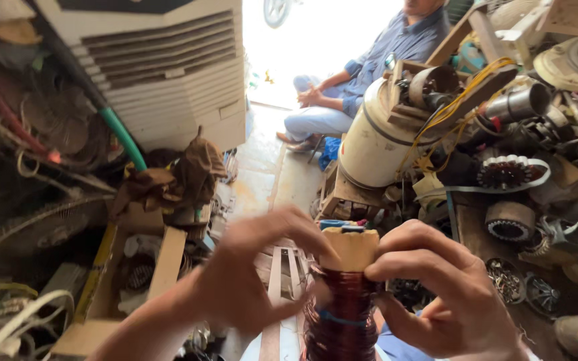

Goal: The person winds copper wire around a motor stator core using a hand crank, then secures the winding with a thin string. The person rotates the stator to align the wire and ties off the string to hold the coil in place.

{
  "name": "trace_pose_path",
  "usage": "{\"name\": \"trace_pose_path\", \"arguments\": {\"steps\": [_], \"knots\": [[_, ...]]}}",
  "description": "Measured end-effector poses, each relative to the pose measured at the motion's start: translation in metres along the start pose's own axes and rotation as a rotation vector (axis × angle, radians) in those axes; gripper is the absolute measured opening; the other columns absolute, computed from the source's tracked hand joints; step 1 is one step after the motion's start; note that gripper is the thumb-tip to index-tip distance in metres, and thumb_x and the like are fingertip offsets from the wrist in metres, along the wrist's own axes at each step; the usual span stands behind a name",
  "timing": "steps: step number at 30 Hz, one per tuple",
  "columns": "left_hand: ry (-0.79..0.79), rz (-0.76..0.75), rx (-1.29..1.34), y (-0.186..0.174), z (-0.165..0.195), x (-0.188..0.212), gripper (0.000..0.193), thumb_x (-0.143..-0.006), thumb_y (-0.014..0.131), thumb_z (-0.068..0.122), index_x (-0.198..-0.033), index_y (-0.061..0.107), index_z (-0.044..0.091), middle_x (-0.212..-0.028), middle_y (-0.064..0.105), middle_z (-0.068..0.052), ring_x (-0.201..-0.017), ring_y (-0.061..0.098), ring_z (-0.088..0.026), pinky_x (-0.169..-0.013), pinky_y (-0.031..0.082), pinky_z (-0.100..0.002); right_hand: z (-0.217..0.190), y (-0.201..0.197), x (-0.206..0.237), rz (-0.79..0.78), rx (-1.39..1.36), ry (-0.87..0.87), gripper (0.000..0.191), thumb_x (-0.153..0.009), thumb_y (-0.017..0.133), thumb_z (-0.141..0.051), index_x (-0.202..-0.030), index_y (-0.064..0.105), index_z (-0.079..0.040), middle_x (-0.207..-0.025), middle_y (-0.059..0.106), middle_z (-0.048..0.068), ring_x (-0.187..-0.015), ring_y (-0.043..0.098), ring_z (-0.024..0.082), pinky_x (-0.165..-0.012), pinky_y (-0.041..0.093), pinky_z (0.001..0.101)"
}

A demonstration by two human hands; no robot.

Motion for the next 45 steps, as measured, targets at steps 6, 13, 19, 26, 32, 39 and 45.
{"name": "trace_pose_path", "arguments": {"steps": [6,13,19,26,32,39,45], "knots": [[-0.292,0.417,0.792,0.023,-0.153,0.022,0.013,-0.1,0.066,0.009,-0.106,0.066,-0.002,-0.105,0.068,-0.013,-0.101,0.067,-0.021,-0.095,0.053,-0.034,-0.011,0.005,0.002,0.206,0.155,-0.032,0.042,-0.071,0.089,-0.023,-0.104,0.067,-0.007,-0.095,0.066,0.007,-0.088,0.068,0.018,-0.075,0.057,0.0299],[-0.003,0.282,1.323,0.07,-0.156,0.027,0.028,-0.094,0.072,0.0,-0.118,0.059,0.005,-0.122,0.056,-0.008,-0.121,0.056,-0.019,-0.108,0.047,-0.033,-0.018,0.009,-0.007,0.21,0.258,0.012,0.04,-0.074,0.088,-0.02,-0.104,0.066,-0.006,-0.091,0.065,0.008,-0.08,0.069,0.018,-0.07,0.057,0.03],[0.023,0.277,1.221,0.071,-0.143,0.037,0.04,-0.088,0.079,0.006,-0.119,0.053,0.008,-0.125,0.055,-0.008,-0.127,0.054,-0.019,-0.111,0.044,-0.03,-0.002,0.005,-0.012,0.278,0.125,-0.236,0.035,-0.076,0.085,-0.031,-0.094,0.069,-0.006,-0.088,0.066,0.007,-0.076,0.067,0.021,-0.068,0.055,0.0333],[0.02,0.256,1.484,0.091,-0.163,0.041,0.027,-0.095,0.076,0.013,-0.114,0.06,0.004,-0.124,0.061,-0.013,-0.12,0.062,-0.02,-0.109,0.05,-0.034,0.041,0.004,-0.022,0.069,-0.148,-0.605,0.024,-0.088,0.078,-0.043,-0.091,0.073,-0.02,-0.091,0.064,0.005,-0.087,0.06,0.026,-0.085,0.053,0.044],[-0.041,0.348,1.449,0.096,-0.178,0.039,0.016,-0.102,0.076,0.013,-0.103,0.066,0.001,-0.104,0.067,-0.008,-0.099,0.066,-0.013,-0.09,0.054,-0.026,0.057,0.037,-0.056,-0.281,-0.641,-0.687,0.031,-0.1,0.061,-0.046,-0.102,0.071,-0.017,-0.095,0.075,0.011,-0.093,0.077,0.031,-0.09,0.056,0.0532],[-0.106,0.342,1.394,0.098,-0.189,0.045,0.014,-0.103,0.075,0.015,-0.106,0.069,0.002,-0.104,0.072,-0.006,-0.098,0.068,-0.011,-0.096,0.055,-0.028,0.069,0.052,-0.06,-0.276,-0.734,-0.549,0.04,-0.104,0.047,-0.056,-0.119,0.064,-0.024,-0.099,0.075,0.021,-0.09,0.075,0.033,-0.088,0.059,0.0575],[-0.15,0.449,1.424,0.098,-0.201,0.047,0.015,-0.099,0.072,0.013,-0.11,0.071,0.003,-0.107,0.072,-0.005,-0.1,0.069,-0.011,-0.093,0.055,-0.027,0.088,0.059,-0.054,-0.44,-0.98,-0.733,0.044,-0.105,0.052,-0.056,-0.138,0.055,-0.027,-0.106,0.07,0.025,-0.094,0.076,0.036,-0.085,0.065,0.0527]]}}
Point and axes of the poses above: each hand's wrist, its own x-axis away from the middle knuckle, its own y-axis out of the palm, z = x × y, the point moved 8 cm from there along -x, towards the middle knuckle
